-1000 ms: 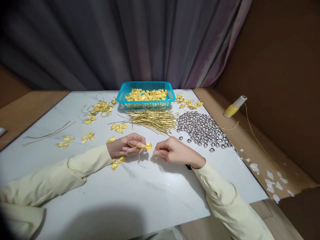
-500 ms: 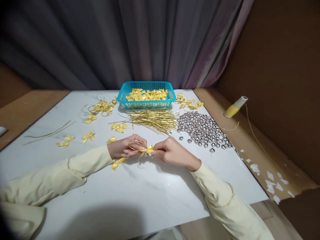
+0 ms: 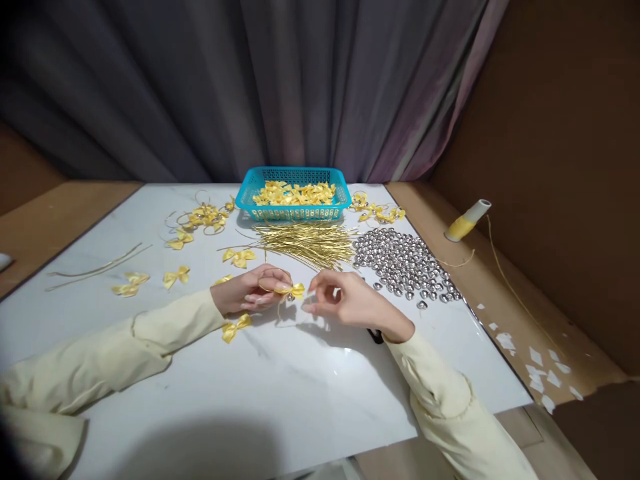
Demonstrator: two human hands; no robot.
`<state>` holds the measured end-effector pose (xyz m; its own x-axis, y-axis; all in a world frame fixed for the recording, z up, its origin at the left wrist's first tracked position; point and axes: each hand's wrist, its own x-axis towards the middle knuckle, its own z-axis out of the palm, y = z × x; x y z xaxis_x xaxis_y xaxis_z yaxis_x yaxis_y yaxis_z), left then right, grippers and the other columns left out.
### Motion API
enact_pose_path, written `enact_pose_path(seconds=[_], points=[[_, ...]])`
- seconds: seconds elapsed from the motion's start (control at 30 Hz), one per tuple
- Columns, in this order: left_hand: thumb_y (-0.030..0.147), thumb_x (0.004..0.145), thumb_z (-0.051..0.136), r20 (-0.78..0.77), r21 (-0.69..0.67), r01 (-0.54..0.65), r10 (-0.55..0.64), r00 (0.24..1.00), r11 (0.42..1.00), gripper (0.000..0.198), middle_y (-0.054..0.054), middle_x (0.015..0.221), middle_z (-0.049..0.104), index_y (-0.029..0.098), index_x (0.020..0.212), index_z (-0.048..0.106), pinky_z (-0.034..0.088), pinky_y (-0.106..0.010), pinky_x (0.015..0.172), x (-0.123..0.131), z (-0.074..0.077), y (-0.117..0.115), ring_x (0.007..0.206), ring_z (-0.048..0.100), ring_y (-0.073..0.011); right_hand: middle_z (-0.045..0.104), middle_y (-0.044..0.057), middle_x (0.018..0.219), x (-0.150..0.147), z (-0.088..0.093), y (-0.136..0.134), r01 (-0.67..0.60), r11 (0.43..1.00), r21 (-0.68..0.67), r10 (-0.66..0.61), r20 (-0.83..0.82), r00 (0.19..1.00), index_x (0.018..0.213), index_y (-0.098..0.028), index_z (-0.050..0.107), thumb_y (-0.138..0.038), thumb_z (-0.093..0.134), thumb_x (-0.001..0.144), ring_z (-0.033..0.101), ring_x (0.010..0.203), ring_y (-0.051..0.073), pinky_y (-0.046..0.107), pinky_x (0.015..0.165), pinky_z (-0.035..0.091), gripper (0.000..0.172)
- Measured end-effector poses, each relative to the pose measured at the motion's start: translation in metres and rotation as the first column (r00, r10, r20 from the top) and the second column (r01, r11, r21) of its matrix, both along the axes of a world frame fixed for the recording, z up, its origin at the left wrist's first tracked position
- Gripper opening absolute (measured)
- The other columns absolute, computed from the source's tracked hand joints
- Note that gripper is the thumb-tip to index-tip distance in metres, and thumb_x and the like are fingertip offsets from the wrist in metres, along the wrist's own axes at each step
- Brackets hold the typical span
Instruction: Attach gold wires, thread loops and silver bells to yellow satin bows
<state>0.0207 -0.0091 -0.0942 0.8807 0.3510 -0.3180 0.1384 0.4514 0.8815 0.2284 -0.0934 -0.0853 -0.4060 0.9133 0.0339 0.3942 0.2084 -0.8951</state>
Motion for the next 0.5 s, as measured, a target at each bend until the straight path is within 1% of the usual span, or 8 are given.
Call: enact_pose_path(seconds=[0.07,0.1,0.13,0.17,0.23,0.3,0.4,0.5], points=[[0.024,0.075,0.061,0.003,0.021,-0.010,0.010,1.000,1.000,0.010,0.008,0.038,0.041,0.014,0.073,0.058,0.018,-0.009,0.025,-0.001,0.003,0.001,0.028,0.016,-0.0022,0.060,0.003,0.085,-0.005,-0.003,0.001,-0.015,0.998,-0.063,0.003,-0.189,0.982,0.096,-0.018,0.051,-0.026,0.071,0.068,0.055,0.073,0.012,0.024,0.065,0.044,0.036],[0.024,0.076,0.060,0.003,0.035,-0.012,0.012,1.000,0.999,0.010,0.008,0.038,0.041,0.014,0.074,0.059,0.018,-0.010,0.025,-0.001,0.005,0.001,0.027,0.017,-0.0022,0.060,0.003,0.088,-0.008,-0.004,0.001,-0.039,0.993,-0.112,0.007,-0.275,0.961,0.100,-0.019,0.048,-0.026,0.072,0.067,0.056,0.077,0.012,0.026,0.069,0.045,0.041],[0.024,0.077,0.060,0.001,0.051,-0.013,0.013,1.000,0.999,0.010,0.008,0.038,0.041,0.014,0.074,0.059,0.018,-0.010,0.025,-0.001,0.007,0.002,0.027,0.017,-0.0021,0.061,0.002,0.085,-0.010,-0.004,0.001,-0.067,0.984,-0.167,0.006,-0.339,0.941,0.101,-0.020,0.047,-0.026,0.072,0.067,0.057,0.075,0.012,0.027,0.070,0.045,0.043],[0.023,0.078,0.059,-0.001,0.065,-0.015,0.015,1.000,0.998,0.010,0.008,0.038,0.042,0.013,0.074,0.059,0.019,-0.010,0.025,-0.002,0.010,0.001,0.027,0.018,-0.0021,0.061,0.000,0.078,-0.012,-0.004,0.001,-0.092,0.970,-0.224,0.002,-0.373,0.928,0.101,-0.020,0.046,-0.027,0.071,0.069,0.057,0.069,0.011,0.027,0.068,0.045,0.041],[0.022,0.078,0.060,-0.009,0.113,-0.012,0.013,1.000,0.994,0.011,0.006,0.041,0.046,0.012,0.072,0.060,0.021,-0.011,0.026,-0.003,0.017,0.000,0.028,0.022,-0.0019,0.060,-0.003,0.062,-0.012,0.000,-0.001,-0.102,0.945,-0.310,-0.021,-0.370,0.929,0.097,-0.018,0.049,-0.031,0.067,0.073,0.051,0.053,0.009,0.023,0.055,0.041,0.033],[0.023,0.078,0.060,-0.034,0.215,0.010,-0.002,0.999,0.977,0.014,0.004,0.046,0.050,0.012,0.070,0.058,0.023,-0.012,0.029,-0.003,0.026,-0.003,0.031,0.028,-0.0023,0.056,-0.005,0.052,-0.009,0.006,-0.002,-0.077,0.937,-0.341,-0.042,-0.329,0.943,0.090,-0.015,0.053,-0.035,0.064,0.075,0.041,0.043,0.006,0.020,0.045,0.031,0.027],[0.029,0.083,0.056,-0.084,0.435,0.047,-0.012,0.996,0.899,0.025,0.003,0.050,0.051,0.013,0.064,0.054,0.029,-0.013,0.034,-0.005,0.040,-0.008,0.036,0.035,-0.0029,0.051,-0.005,0.047,0.001,0.012,-0.002,-0.046,0.931,-0.361,-0.073,-0.309,0.948,0.081,-0.014,0.057,-0.038,0.065,0.074,0.034,0.040,0.005,0.020,0.040,0.020,0.026],[0.033,0.086,0.051,-0.105,0.536,0.064,-0.009,0.994,0.842,0.029,0.002,0.052,0.051,0.013,0.065,0.052,0.030,-0.014,0.035,-0.006,0.050,-0.009,0.037,0.036,-0.0033,0.044,-0.007,0.047,0.007,0.012,-0.001,-0.016,0.916,-0.401,-0.114,-0.299,0.947,0.076,-0.014,0.057,-0.037,0.068,0.071,0.033,0.041,0.004,0.020,0.040,0.016,0.025]])
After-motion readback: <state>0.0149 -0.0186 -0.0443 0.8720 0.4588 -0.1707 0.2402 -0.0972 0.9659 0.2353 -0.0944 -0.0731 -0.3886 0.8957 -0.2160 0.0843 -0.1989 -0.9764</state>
